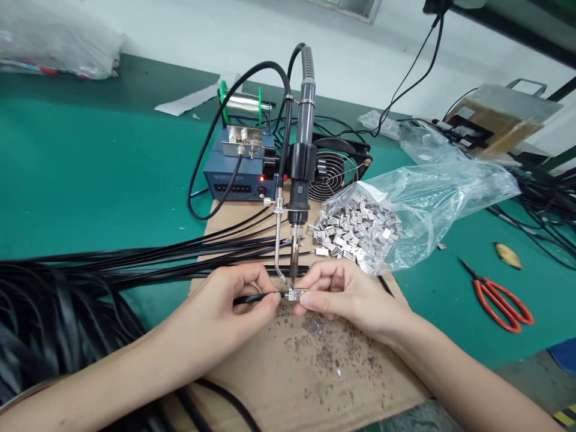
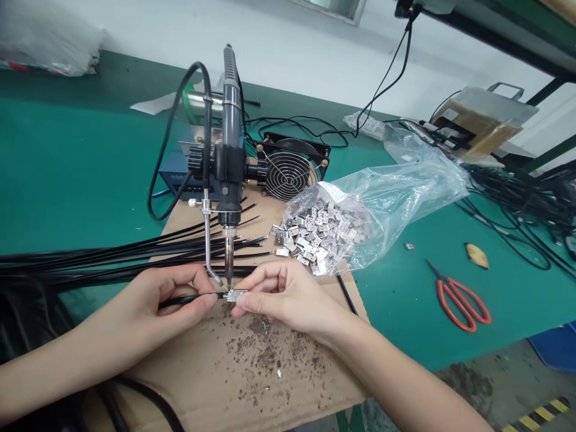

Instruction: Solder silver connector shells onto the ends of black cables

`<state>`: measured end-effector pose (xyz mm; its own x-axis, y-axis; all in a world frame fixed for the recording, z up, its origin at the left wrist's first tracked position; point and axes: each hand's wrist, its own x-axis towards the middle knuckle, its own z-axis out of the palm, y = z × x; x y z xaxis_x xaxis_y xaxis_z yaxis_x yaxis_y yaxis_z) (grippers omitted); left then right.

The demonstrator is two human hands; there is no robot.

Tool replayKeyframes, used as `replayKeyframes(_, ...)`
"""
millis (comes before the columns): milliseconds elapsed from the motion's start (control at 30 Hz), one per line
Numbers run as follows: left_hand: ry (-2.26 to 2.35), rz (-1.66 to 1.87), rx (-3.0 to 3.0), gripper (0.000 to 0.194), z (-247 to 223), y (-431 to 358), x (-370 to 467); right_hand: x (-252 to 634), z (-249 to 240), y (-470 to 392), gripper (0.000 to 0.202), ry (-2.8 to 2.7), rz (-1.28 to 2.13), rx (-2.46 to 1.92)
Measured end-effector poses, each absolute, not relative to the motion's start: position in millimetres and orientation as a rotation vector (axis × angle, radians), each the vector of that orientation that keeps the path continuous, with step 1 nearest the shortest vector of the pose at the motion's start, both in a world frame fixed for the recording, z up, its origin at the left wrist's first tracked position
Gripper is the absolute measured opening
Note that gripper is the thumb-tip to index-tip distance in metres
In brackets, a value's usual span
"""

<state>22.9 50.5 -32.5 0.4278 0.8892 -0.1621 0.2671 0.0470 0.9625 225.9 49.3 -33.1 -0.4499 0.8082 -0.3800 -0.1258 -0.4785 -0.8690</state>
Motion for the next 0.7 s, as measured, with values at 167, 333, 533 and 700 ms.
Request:
replayKeyframes(167,1.124,0.58,1.446,0.018,-24,52,27,225,-31,49,0.008,-1.065,1.969,-1.149)
replayKeyframes(333,1.162,0.533,1.413,0.019,-18,53,28,225,-31,49,0.008,-1.081,1.964,-1.154)
replayKeyframes(533,1.055,0.527,1.451,0.023,-31,56,24,229,-31,50,0.013,-1.127,1.966,-1.146)
replayKeyframes(700,0.96,0.376,1.428,0.026,-30,57,23,237,-31,53,0.019,-1.282,1.986,-1.126)
